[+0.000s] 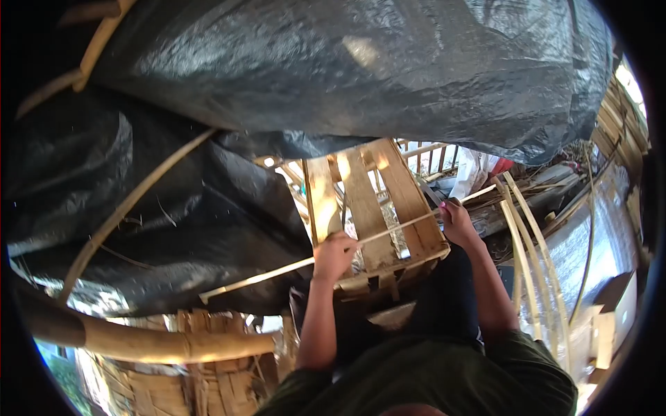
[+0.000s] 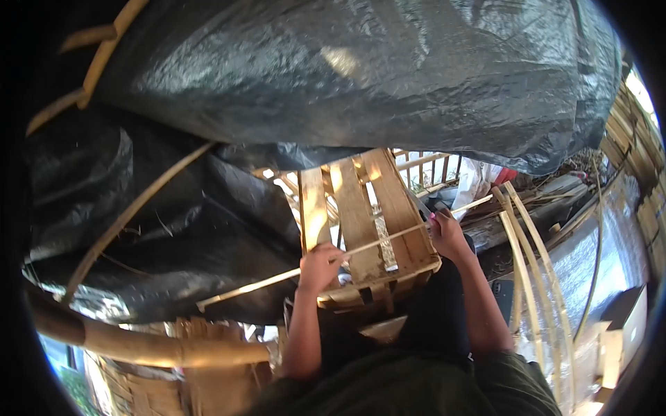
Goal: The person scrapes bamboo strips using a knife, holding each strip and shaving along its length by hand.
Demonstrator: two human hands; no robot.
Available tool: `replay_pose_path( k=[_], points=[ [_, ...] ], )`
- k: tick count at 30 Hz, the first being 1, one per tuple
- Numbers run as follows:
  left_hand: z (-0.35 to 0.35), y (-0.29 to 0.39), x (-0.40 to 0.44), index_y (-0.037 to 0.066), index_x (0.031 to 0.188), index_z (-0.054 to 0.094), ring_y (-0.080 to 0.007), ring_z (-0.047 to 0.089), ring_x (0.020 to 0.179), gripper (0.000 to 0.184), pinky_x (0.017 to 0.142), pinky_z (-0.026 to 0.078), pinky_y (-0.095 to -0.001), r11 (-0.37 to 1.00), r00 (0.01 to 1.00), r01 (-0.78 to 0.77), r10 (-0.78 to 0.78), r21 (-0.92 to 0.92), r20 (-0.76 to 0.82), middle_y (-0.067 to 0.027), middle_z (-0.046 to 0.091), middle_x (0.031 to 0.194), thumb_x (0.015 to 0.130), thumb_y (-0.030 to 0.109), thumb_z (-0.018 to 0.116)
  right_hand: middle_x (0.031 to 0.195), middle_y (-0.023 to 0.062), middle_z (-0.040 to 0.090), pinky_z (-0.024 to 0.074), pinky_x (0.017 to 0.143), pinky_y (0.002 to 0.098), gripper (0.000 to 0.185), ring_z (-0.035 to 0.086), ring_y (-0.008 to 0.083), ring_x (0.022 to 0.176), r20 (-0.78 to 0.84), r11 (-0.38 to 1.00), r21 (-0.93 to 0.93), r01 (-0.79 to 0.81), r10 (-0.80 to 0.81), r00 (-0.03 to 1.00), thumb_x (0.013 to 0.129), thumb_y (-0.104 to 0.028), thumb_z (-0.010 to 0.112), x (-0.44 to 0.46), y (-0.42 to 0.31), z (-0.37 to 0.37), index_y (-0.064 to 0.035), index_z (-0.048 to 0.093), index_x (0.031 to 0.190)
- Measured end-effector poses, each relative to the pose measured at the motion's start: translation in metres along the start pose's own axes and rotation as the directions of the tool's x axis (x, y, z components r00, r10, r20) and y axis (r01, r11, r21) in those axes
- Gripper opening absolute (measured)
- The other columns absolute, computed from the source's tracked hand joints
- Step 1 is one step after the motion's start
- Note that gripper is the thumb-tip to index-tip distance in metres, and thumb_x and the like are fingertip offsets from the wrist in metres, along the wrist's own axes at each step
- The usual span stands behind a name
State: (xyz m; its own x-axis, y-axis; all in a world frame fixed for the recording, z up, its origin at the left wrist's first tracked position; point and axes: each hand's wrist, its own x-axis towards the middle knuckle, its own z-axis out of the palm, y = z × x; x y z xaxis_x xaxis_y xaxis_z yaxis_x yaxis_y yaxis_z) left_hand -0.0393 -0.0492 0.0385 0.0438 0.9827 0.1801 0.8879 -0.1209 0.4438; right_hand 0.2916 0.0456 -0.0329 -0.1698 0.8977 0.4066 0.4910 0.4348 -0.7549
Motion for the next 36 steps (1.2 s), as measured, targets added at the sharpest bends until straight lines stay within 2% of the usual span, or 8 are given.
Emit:
replay_pose_path(
  k=[2, 4, 14, 17, 22, 30, 34, 36],
  points=[
    [0.003, -0.004, -0.002, 0.014, 0.086, 0.074, -0.0242, 0.065, 0.081, 0.008, 0.069, 0.052, -0.0356, 1.0, 1.0, -0.015, 0.016, 0.006, -0.015, -0.0022, 0.066, 0.086, 0.081, 0.02, 0.073, 0.106, 0.0245, 0.056, 0.0482, 0.076, 0.0471, 0.009, 0.058, 0.0458, 0.09, -0.129, 0.998, -0.058, 0.023, -0.031, 0.991, 0.09, 0.0, 0.055, -0.006, -0.009, 0.003, 0.006, 0.059, 0.094],
    [0.003, -0.004, -0.007, 0.01, 0.088, 0.074, -0.0248, 0.065, 0.081, 0.011, 0.069, 0.052, -0.0352, 0.998, 0.996, -0.038, 0.035, -0.042, -0.079, -0.0027, 0.066, 0.087, 0.08, 0.017, 0.075, 0.114, 0.0256, 0.054, 0.0493, 0.081, 0.0467, 0.011, 0.058, 0.0466, 0.095, -0.082, 0.994, -0.066, -0.086, 0.081, 0.993, 0.088, 0.001, 0.055, -0.008, -0.032, -0.006, 0.0064, 0.061, 0.096],
    [0.003, -0.021, -0.007, 0.006, 0.089, 0.074, -0.0261, 0.065, 0.081, 0.014, 0.072, 0.051, -0.0336, 0.984, 0.979, 0.1, -0.124, -0.15, -0.16, -0.0065, 0.068, 0.087, 0.076, 0.012, 0.077, 0.126, 0.0248, 0.055, 0.046, 0.094, 0.0476, 0.014, 0.055, 0.0441, 0.108, -0.089, 0.95, -0.311, 0.037, -0.068, 0.994, 0.084, -0.004, 0.06, 0.003, -0.033, 0.017, 0.004, 0.064, 0.094],
    [0.007, -0.026, 0.0, 0.008, 0.087, 0.072, -0.0253, 0.065, 0.074, 0.009, 0.07, 0.051, -0.035, 0.999, 0.984, -0.016, 0.008, -0.04, -0.178, -0.0034, 0.067, 0.088, 0.078, 0.008, 0.072, 0.119, 0.0236, 0.059, 0.0464, 0.091, 0.0467, 0.014, 0.056, 0.0432, 0.106, -0.062, 0.953, -0.301, 0.041, -0.062, 0.996, 0.084, -0.004, 0.059, 0.018, -0.03, 0.021, 0.004, 0.065, 0.094],
    [0.023, -0.013, 0.021, 0.01, 0.093, 0.07, -0.0296, 0.062, 0.091, 0.02, 0.078, 0.05, -0.0383, 0.999, 0.995, -0.014, 0.011, -0.031, -0.099, -0.005, 0.065, 0.092, 0.076, 0.0, 0.066, 0.103, 0.026, 0.06, 0.046, 0.087, 0.047, 0.012, 0.056, 0.0447, 0.098, -0.09, 0.973, -0.221, 0.064, -0.086, 0.992, 0.085, -0.001, 0.056, 0.033, -0.008, 0.023, 0.0066, 0.061, 0.092],
    [0.049, 0.023, 0.057, 0.008, 0.096, 0.07, -0.0303, 0.064, 0.087, 0.018, 0.075, 0.051, -0.0398, 1.0, 1.0, -0.008, 0.008, -0.024, -0.019, -0.0069, 0.065, 0.094, 0.084, 0.021, 0.071, 0.09, 0.0238, 0.058, 0.0456, 0.077, 0.0486, 0.006, 0.055, 0.0459, 0.087, -0.061, 0.981, -0.18, 0.076, -0.088, 0.994, 0.084, 0.003, 0.054, 0.059, 0.01, 0.018, 0.0069, 0.057, 0.087],
    [0.068, 0.021, 0.065, 0.015, 0.085, 0.07, -0.0256, 0.063, 0.074, 0.009, 0.06, 0.05, -0.0391, 0.997, 0.983, -0.054, 0.062, 0.055, -0.175, -0.0026, 0.06, 0.079, 0.085, 0.023, 0.07, 0.094, 0.0247, 0.062, 0.0488, 0.073, 0.0509, 0.008, 0.06, 0.0481, 0.091, -0.201, 0.968, -0.24, -0.066, 0.017, 0.98, 0.091, -0.002, 0.053, 0.058, -0.003, 0.014, 0.0036, 0.057, 0.095],
    [0.071, 0.02, 0.067, 0.016, 0.084, 0.07, -0.0248, 0.062, 0.071, 0.01, 0.057, 0.049, -0.0382, 0.993, 0.978, -0.079, 0.094, 0.088, -0.187, -0.0017, 0.059, 0.077, 0.084, 0.026, 0.071, 0.09, 0.0265, 0.064, 0.0492, 0.071, 0.0526, 0.013, 0.062, 0.0477, 0.084, -0.22, 0.919, -0.262, -0.294, 0.239, 0.946, 0.093, -0.009, 0.052, 0.055, 0.004, 0.008, 0.001, 0.057, 0.099]
  ],
)
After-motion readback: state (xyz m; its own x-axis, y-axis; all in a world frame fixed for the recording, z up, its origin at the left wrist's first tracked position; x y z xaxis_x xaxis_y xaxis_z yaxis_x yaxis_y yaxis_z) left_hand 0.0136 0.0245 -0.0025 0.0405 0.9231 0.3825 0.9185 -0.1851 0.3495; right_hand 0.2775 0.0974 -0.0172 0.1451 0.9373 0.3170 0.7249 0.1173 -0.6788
